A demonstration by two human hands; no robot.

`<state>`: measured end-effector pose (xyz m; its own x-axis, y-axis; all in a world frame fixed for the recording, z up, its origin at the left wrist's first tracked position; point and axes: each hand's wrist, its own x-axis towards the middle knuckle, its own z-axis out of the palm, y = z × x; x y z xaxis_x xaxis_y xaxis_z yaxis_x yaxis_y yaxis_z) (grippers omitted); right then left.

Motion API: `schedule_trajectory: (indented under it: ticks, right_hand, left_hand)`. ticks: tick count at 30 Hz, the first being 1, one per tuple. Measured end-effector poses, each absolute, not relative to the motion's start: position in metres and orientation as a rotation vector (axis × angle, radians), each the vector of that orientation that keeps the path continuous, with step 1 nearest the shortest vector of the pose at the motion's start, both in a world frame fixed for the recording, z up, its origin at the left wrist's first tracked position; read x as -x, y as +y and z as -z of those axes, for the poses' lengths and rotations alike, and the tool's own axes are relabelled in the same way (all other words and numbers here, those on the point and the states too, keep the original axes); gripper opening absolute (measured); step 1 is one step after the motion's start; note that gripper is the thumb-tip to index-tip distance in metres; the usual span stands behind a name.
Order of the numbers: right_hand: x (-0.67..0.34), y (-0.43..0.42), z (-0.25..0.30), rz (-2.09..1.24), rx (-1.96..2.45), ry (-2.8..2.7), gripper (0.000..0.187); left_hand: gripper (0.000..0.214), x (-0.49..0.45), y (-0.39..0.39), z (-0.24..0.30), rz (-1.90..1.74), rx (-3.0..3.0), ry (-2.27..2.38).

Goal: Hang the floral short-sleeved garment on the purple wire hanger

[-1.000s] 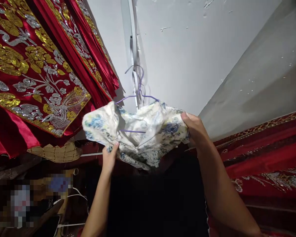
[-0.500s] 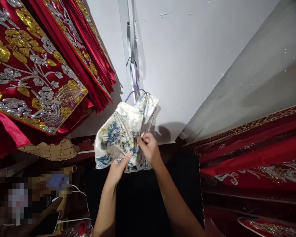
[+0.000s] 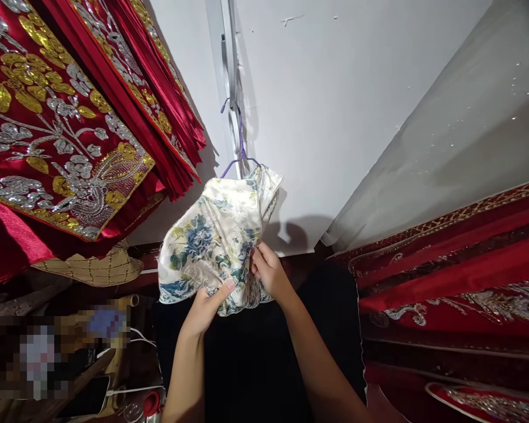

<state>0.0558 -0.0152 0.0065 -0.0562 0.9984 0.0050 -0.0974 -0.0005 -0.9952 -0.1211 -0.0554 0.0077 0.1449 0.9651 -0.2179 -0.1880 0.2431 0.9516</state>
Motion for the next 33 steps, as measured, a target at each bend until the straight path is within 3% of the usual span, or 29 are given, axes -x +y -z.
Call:
schedule_trajectory:
  ticks: [3,7,10,17,19,24,33]
  right_hand:
    - [-0.058,-0.018,-0.015,-1.295,1.073,-1.149,0.039]
    - [-0.066,-0.023,-0.024,-1.276,1.187,-1.115,0.043]
    - [-0.065,-0.025,-0.025,-1.286,1.213,-1.128,0.044]
    - [-0.049,-0.032,-0.030,-1.360,1.150,-1.201,0.041]
    - [-0.053,-0.033,-0.034,-1.375,1.186,-1.227,0.038]
    - [-0.074,-0.009,-0.060,-1.355,1.198,-1.165,0.034]
    - [-0.075,0.039,-0.196,-0.944,0.891,-1.284,0.023]
  left_hand:
    - [0.044,0.118,-0.052,-0.006,-1.208,-0.870,1.120]
    - [0.043,0.114,-0.042,0.001,-1.815,-0.806,1.464]
    - [0.047,0.105,-0.038,0.004,-2.113,-1.094,1.625]
    - [0.022,0.068,-0.026,0.001,-1.293,-1.510,1.190]
    - [0.006,0.065,-0.022,0.000,-1.310,-1.528,1.232]
    - [0.013,0.069,-0.019,0.005,-1.279,-1.595,1.185]
    - [0.015,0.065,-0.007,0.024,-1.213,-1.720,1.199]
